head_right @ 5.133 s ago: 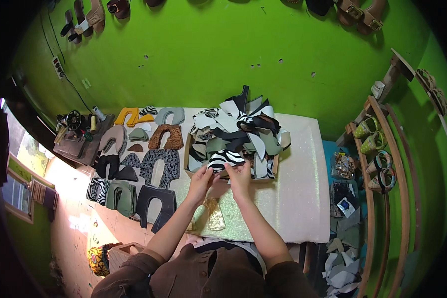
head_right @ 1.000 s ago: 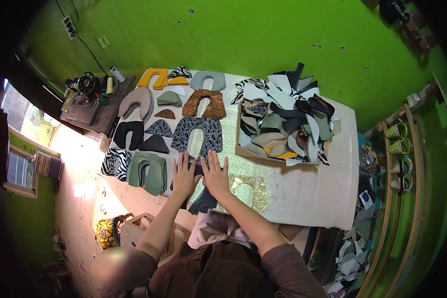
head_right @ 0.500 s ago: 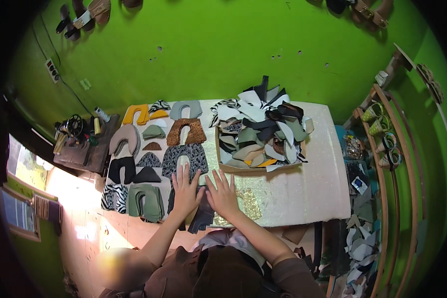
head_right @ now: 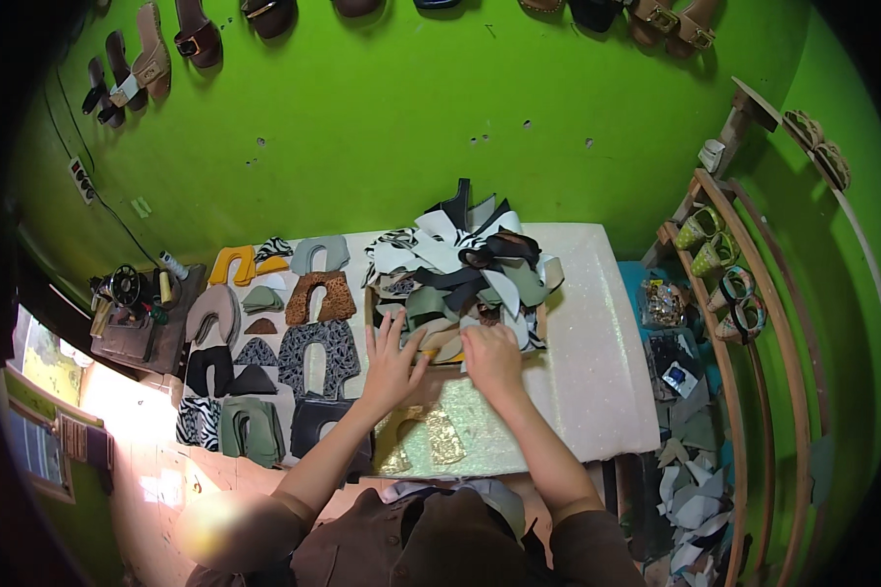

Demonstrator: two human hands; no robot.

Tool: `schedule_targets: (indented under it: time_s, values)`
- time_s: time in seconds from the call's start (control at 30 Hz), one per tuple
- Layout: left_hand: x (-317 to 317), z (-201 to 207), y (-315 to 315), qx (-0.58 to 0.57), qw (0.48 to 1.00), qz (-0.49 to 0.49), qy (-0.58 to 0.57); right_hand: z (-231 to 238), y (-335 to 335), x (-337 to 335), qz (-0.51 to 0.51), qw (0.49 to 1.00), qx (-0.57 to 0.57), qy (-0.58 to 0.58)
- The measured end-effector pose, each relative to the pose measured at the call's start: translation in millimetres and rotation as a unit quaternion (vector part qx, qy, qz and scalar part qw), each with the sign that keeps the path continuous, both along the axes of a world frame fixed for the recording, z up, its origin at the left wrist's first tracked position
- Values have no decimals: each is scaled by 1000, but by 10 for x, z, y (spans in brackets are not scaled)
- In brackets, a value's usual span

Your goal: Sorting and arranging various cut pieces of shoe uppers on a work table.

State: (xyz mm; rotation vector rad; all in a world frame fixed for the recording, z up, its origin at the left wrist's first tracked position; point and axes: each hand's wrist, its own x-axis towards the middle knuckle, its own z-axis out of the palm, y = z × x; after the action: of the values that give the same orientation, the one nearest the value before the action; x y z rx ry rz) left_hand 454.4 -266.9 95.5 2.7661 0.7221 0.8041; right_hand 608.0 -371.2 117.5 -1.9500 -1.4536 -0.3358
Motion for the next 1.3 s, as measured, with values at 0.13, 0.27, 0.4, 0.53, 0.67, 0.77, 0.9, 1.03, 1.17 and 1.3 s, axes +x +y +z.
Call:
schedule_targets:
  time_s: [0.13,0.27,0.4,0.53,0.67,0.77,0.9,1.03,1.17,1.3]
  values:
    - [361,14,-28,-27,999,-16,-28,4,73,564,-26,997,-63,-33]
    - [589,16,8,-19,999,2,-28,-87,278,894,4,991,-89,-104]
    - [737,-14,17,-18,1000,7,-16,-217,411,994,-2,981,-83,-174]
    - [850,-41,40,-36,999,2,0,-275,455,1065,-1,979,-68,-190]
    - [872,-16,54,-80,997,2,-3,-128,371,958,7,991,-26,-128]
    - [879,25,1,-111,994,1,-15,-17,285,902,6,998,-8,-59]
    - [879,97,-94,-127,991,-6,-50,135,279,892,46,996,35,69]
    - [893,285,-59,-129,979,17,-156,345,386,891,75,984,95,129]
    - [873,525,98,-50,966,65,-244,614,526,843,129,976,126,125]
    - [794,690,302,-95,950,70,-290,823,674,792,202,936,136,252]
